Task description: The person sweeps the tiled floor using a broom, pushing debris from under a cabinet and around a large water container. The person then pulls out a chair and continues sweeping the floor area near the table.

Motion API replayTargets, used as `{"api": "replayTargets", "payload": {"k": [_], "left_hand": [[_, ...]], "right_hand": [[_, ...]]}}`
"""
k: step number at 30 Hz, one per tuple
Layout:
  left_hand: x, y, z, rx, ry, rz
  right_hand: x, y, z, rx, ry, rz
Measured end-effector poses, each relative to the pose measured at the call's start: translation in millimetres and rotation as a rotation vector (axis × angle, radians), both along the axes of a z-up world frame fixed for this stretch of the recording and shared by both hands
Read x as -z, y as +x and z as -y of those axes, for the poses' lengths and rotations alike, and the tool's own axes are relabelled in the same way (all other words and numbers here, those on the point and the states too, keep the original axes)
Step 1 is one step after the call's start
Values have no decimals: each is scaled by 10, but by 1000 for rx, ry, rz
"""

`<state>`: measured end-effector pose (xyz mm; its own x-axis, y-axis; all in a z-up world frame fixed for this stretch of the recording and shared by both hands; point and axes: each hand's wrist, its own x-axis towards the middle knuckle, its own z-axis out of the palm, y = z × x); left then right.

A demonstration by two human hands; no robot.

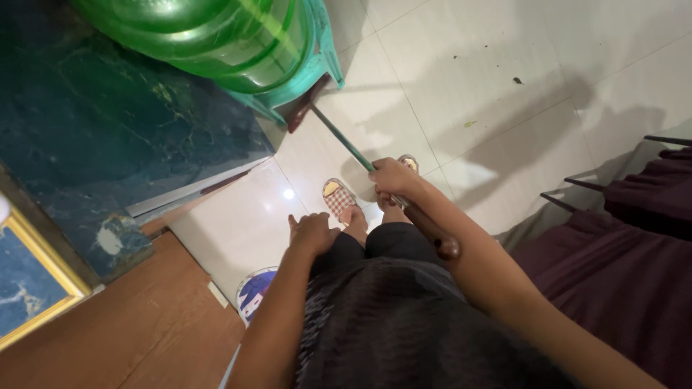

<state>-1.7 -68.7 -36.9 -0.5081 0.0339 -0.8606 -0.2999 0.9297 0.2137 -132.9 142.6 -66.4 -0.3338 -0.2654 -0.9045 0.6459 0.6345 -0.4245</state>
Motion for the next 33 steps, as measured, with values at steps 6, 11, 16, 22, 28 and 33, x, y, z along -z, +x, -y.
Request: {"api": "replayTargets", "payload": {"k": [6, 11, 16, 22, 28, 33], "left_hand": [[10, 131, -45, -1, 27, 24], [61, 94, -9, -22, 33, 10], [24, -5, 2, -33, 20, 6], [-48, -128, -72, -45, 13, 10], [-77, -27, -103, -58, 15, 7], [-18, 122, -89, -42, 7, 25]], "right_hand": [[-634, 217, -457, 364, -122, 259], [-1196, 372, -530, 356, -59, 245], [-1120, 327, -400, 130, -108, 170], [-385, 258, -402, 215, -62, 186], [-591, 509, -1211, 270, 20, 220], [-954, 625, -1256, 114, 84, 178]]}}
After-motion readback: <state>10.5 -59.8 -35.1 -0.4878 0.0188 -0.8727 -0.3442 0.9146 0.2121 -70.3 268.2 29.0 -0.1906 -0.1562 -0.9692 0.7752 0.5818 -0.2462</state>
